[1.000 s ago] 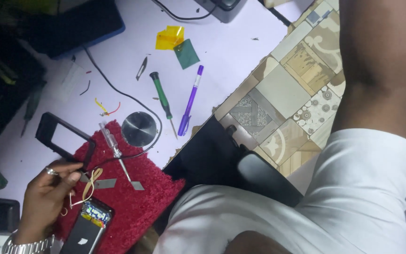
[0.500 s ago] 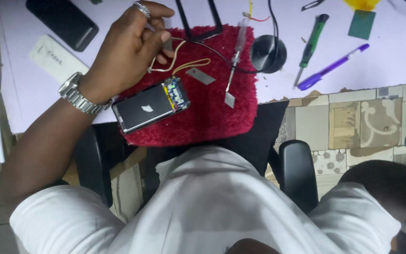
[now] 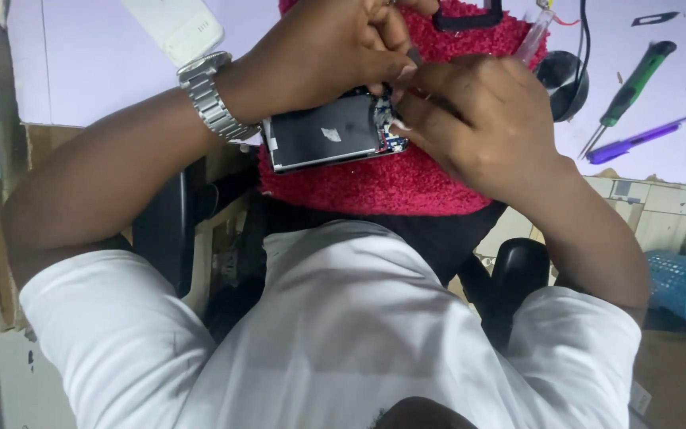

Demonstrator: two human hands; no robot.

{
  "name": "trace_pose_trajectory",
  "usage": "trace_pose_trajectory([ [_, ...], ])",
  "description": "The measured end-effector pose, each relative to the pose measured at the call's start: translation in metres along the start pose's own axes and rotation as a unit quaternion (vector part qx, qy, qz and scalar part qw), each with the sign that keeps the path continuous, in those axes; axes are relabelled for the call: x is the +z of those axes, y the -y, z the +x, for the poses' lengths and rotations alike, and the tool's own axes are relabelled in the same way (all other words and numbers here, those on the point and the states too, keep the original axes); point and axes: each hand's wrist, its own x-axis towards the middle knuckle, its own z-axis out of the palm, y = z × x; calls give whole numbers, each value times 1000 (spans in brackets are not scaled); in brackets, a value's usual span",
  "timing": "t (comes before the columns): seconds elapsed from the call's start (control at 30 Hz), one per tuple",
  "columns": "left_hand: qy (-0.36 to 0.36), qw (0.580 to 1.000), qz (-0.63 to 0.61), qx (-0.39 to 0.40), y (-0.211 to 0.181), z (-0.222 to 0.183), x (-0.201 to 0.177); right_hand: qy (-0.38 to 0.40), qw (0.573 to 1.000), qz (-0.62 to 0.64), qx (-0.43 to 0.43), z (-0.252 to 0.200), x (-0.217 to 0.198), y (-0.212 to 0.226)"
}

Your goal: Technician disassembling and repairing a mobile phone on a workbench, involving unscrewing and prying components.

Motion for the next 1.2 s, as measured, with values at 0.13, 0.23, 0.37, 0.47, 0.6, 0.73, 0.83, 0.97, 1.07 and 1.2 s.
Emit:
trace_pose_trajectory([
  [0.13, 25, 999, 42, 8, -2, -3, -11, -54, 972, 226, 18, 10, -7, 0],
  [0.23, 44, 997, 63, -13, -15, -10, -19, -50, 926, 361, 100, 2, -5, 0],
  [0.37, 48, 992, 103, 53, 2, -10, -18, -36, 869, 444, 214, -22, 11, -4],
  [0.47, 44, 981, 166, 86, 16, -7, -14, -71, 886, 418, 187, -26, 21, -5],
  [0.6, 60, 977, 170, 114, 21, -3, -13, -101, 899, 375, 200, -26, 25, -2],
  [0.73, 41, 979, 170, 104, 22, -8, -10, -110, 920, 323, 194, -26, 26, 1],
  [0.83, 47, 981, 140, 124, 27, -6, -10, -95, 941, 281, 164, -28, 23, 1],
  [0.97, 50, 979, 150, 131, 33, -7, -9, -95, 955, 253, 118, -31, 24, 0],
  [1.07, 43, 976, 156, 144, 37, -6, -7, -83, 954, 265, 113, -26, 25, 0],
  [1.2, 39, 976, 143, 157, 39, -5, -6, -88, 949, 267, 144, -29, 26, 3],
])
